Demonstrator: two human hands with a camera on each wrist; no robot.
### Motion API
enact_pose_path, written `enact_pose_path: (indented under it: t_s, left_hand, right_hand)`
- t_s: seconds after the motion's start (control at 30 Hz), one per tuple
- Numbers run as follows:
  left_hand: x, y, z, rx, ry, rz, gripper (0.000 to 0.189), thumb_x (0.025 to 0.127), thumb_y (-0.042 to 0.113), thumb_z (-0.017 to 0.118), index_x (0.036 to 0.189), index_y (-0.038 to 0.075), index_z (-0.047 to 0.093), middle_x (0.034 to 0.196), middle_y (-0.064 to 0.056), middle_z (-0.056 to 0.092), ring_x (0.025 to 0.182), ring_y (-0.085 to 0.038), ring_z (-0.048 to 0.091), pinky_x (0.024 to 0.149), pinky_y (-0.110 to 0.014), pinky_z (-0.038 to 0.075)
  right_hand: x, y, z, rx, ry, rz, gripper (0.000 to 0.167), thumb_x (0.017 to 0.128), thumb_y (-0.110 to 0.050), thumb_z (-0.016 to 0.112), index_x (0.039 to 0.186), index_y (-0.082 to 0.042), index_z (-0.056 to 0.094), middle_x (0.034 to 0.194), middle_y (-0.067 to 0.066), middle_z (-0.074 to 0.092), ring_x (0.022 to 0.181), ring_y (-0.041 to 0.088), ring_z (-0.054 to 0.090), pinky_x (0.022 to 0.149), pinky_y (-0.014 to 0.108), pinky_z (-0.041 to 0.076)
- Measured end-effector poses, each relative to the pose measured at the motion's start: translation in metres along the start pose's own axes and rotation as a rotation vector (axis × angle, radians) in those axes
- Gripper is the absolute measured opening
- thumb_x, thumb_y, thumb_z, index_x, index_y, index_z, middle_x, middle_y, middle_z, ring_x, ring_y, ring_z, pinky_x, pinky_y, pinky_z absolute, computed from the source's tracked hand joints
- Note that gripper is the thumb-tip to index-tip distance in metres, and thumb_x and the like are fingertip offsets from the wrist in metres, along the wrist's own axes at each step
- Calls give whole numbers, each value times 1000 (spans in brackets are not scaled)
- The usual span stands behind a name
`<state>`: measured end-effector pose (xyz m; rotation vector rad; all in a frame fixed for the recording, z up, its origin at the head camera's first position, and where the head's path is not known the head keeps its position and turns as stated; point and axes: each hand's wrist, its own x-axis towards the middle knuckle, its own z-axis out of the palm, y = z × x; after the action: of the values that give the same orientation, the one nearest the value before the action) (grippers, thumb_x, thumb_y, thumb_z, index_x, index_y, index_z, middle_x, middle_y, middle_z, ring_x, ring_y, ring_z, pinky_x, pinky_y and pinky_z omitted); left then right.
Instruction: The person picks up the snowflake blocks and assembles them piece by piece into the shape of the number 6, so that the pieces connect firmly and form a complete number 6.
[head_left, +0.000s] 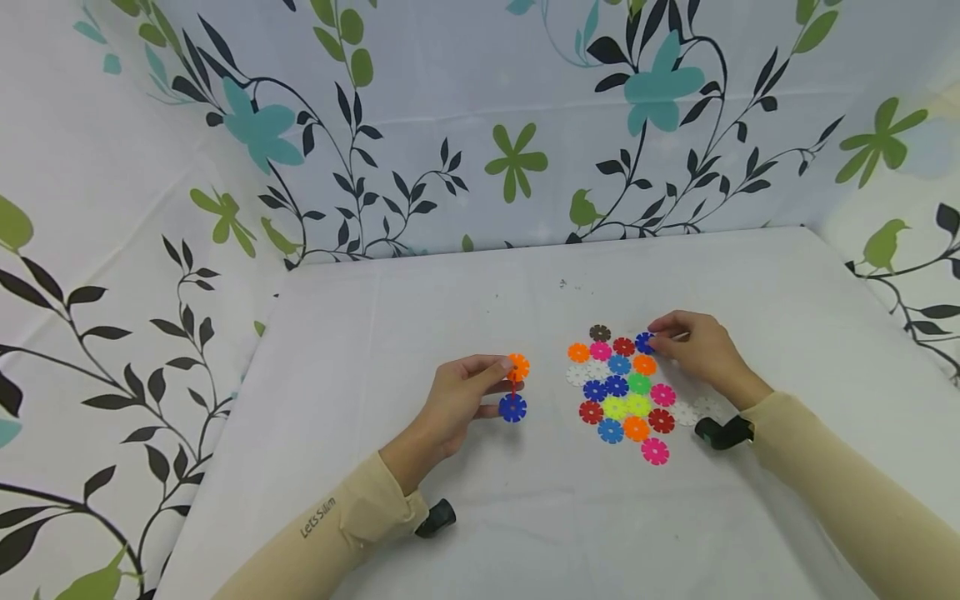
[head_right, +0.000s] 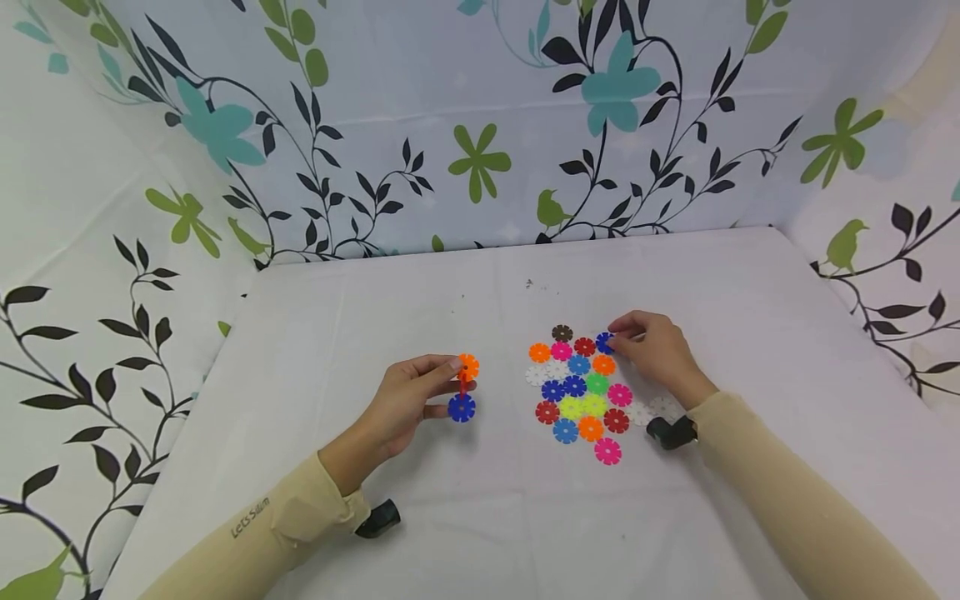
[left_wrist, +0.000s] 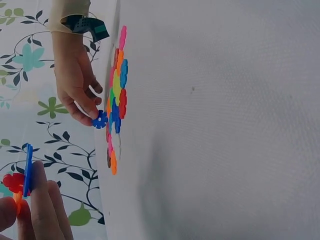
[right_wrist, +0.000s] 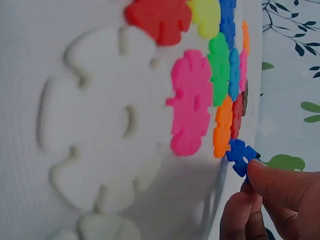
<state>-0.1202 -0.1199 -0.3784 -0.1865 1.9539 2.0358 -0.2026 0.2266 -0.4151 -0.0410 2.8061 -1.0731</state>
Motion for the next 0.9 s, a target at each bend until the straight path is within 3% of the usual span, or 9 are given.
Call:
enact_pose_path:
  t_s: [0.2, 0.47, 0.7, 0.9]
  left_hand:
    - [0, -1, 0, -13, -16, 8, 29, 100, 27, 67, 120, 5, 71, 109, -9, 74, 103, -22, 71, 81, -34, 59]
    - [0, -1, 1, -18, -20, 3, 30, 100, 25, 67, 121, 4, 70, 109, -10, 74, 101, -24, 72, 81, -36, 60]
    - [0, -2, 3, -19, 4, -7, 29, 97, 27, 71, 117, 6, 73, 105, -9, 74, 99, -22, 70, 78, -37, 60]
    - [-1, -3, 4, -34, -22, -6, 29, 98, 25, 69, 119, 4, 72, 106, -11, 74, 98, -24, 72, 78, -38, 60]
  right_hand:
    - [-4, -9, 1, 36, 10, -56, 34, 101, -25, 65, 127, -3, 65, 119, 19, 65, 107, 35, 59, 85, 40, 54]
    - [-11, -29, 9, 200, -41, -141, 35, 101, -26, 65, 127, -2, 64, 118, 17, 67, 106, 33, 65, 88, 27, 53]
    - [-17, -41, 14, 306, -113, -165, 37, 102, -26, 63, 128, 0, 60, 115, 19, 66, 104, 31, 65, 89, 31, 55]
    - [-21, -51, 22, 381, -185, -212, 34, 103, -25, 62, 125, 1, 58, 111, 24, 64, 96, 32, 65, 83, 34, 57]
